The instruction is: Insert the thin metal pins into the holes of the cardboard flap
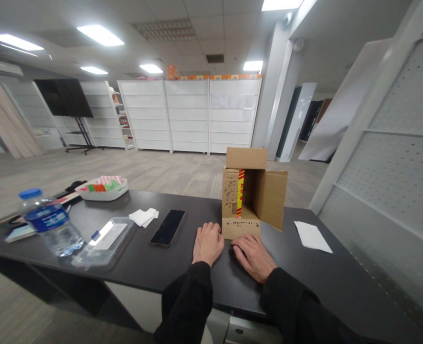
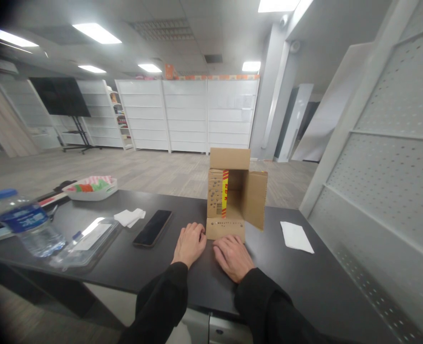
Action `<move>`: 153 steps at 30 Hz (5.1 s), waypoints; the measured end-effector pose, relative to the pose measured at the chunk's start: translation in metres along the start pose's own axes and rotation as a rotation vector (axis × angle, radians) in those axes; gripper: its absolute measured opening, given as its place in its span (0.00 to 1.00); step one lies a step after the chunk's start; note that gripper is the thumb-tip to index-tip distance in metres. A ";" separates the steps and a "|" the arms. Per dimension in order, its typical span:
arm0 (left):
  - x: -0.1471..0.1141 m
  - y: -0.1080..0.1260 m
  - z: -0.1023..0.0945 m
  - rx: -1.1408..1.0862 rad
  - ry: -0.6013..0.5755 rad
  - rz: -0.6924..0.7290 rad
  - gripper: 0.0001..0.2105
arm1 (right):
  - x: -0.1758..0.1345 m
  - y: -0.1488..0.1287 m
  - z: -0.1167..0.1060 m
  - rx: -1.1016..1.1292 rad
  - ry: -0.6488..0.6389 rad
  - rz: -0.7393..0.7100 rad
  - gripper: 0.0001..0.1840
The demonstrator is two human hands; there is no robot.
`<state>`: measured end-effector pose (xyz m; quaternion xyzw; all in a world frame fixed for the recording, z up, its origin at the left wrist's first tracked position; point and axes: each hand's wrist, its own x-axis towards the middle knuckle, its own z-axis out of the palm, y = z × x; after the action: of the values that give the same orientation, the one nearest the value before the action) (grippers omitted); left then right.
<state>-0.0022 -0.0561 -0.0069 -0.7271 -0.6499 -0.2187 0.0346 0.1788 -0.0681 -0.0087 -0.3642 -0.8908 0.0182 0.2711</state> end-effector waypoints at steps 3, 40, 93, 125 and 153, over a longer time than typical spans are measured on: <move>0.001 0.000 0.001 0.002 -0.003 -0.004 0.05 | 0.001 0.002 0.001 -0.009 0.017 -0.008 0.17; 0.001 0.001 -0.001 -0.013 0.001 0.008 0.05 | 0.050 0.040 0.020 0.182 0.306 0.329 0.20; 0.002 0.002 -0.005 -0.008 -0.039 -0.005 0.06 | -0.009 0.008 -0.001 0.035 -0.052 0.039 0.16; 0.003 0.000 -0.001 0.005 -0.002 0.008 0.06 | -0.008 0.007 0.001 0.062 -0.045 0.066 0.12; 0.003 -0.001 0.003 -0.006 0.010 0.012 0.05 | -0.008 0.010 0.006 0.085 -0.017 0.069 0.13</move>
<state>-0.0026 -0.0517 -0.0087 -0.7299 -0.6447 -0.2243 0.0369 0.1871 -0.0657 -0.0197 -0.3827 -0.8784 0.0686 0.2778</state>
